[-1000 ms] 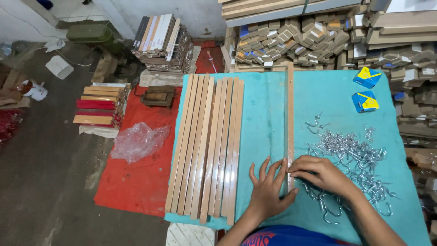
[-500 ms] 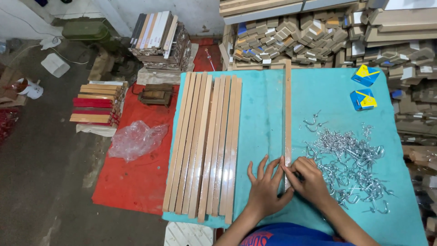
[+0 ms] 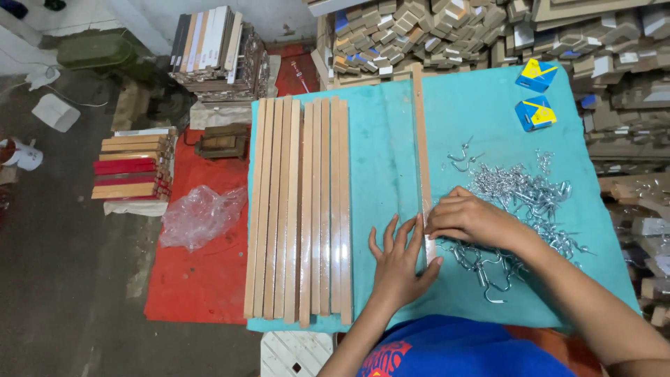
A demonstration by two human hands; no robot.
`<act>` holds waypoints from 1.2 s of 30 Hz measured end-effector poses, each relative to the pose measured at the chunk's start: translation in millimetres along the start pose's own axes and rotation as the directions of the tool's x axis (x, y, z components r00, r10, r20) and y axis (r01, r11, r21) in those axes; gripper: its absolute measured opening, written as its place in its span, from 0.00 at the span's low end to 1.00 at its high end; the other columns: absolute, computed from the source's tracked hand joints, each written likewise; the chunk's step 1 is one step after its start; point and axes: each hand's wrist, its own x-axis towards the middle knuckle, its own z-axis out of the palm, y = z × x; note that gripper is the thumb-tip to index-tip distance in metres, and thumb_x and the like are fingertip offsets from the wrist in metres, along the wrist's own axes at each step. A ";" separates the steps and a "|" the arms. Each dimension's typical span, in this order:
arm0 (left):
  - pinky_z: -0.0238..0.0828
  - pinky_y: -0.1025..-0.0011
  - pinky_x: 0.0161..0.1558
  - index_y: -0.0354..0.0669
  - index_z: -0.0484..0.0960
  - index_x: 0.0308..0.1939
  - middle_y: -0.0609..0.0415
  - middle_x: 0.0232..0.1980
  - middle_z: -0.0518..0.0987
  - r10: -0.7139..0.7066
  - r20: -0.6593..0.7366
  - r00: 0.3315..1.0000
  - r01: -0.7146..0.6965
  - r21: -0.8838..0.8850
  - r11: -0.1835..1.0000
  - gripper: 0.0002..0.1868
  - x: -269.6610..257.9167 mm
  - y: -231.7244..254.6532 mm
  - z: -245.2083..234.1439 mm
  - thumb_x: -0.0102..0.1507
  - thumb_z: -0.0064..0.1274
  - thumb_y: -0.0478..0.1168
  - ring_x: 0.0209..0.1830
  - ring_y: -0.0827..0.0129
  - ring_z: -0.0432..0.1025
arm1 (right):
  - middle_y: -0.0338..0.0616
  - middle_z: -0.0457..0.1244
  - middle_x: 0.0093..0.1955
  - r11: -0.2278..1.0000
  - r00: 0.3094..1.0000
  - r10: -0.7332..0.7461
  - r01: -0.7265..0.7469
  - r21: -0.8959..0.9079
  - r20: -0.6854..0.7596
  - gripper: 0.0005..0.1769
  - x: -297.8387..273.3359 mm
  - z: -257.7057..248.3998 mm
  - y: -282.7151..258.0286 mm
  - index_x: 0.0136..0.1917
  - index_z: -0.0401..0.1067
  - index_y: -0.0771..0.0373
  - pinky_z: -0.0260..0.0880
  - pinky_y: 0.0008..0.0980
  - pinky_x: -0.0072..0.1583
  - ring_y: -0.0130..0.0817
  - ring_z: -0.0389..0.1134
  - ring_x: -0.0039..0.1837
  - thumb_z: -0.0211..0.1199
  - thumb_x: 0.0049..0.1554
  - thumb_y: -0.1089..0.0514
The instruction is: Attaching metal hooks to a wooden strip by hand in a warehouse setting.
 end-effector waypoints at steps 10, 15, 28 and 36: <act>0.24 0.34 0.71 0.44 0.50 0.79 0.47 0.75 0.63 0.028 -0.035 0.999 -0.023 0.139 0.990 0.40 -1.7 -7.0 6.6 0.69 0.39 0.60 0.80 0.45 0.45 | 0.39 0.62 0.39 0.972 0.983 -0.180 0.185 -0.147 0.046 0.12 -12.1 32.2 13.7 0.44 0.72 0.58 0.57 0.37 0.48 0.38 0.62 0.41 0.58 0.65 0.50; 0.25 0.33 0.70 0.48 0.50 0.80 0.50 0.75 0.63 0.001 -0.025 1.000 0.002 0.127 0.992 0.41 -1.7 -4.6 7.1 0.67 0.44 0.56 0.80 0.45 0.46 | 0.32 0.58 0.31 0.953 0.890 0.182 -0.265 -0.150 -0.419 0.15 -27.0 72.0 -15.6 0.34 0.60 0.56 0.49 0.35 0.48 0.32 0.58 0.35 0.58 0.62 0.58; 0.25 0.33 0.69 0.47 0.48 0.80 0.48 0.77 0.61 0.002 0.014 1.000 -0.004 0.151 0.989 0.41 0.2 -4.9 5.5 0.68 0.41 0.60 0.81 0.45 0.44 | 0.35 0.68 0.49 0.981 0.998 -0.062 0.061 -0.183 0.002 0.12 -25.5 13.4 16.2 0.57 0.73 0.56 0.60 0.38 0.52 0.37 0.67 0.49 0.54 0.65 0.53; 0.24 0.32 0.69 0.46 0.49 0.80 0.49 0.76 0.61 -0.009 -0.013 1.000 0.010 0.124 0.992 0.41 -1.4 -2.5 6.8 0.69 0.37 0.62 0.80 0.45 0.44 | 0.42 0.68 0.48 0.671 0.790 -0.445 0.606 -0.427 0.422 0.06 4.3 6.9 32.8 0.50 0.72 0.56 0.64 0.41 0.47 0.44 0.66 0.47 0.65 0.59 0.60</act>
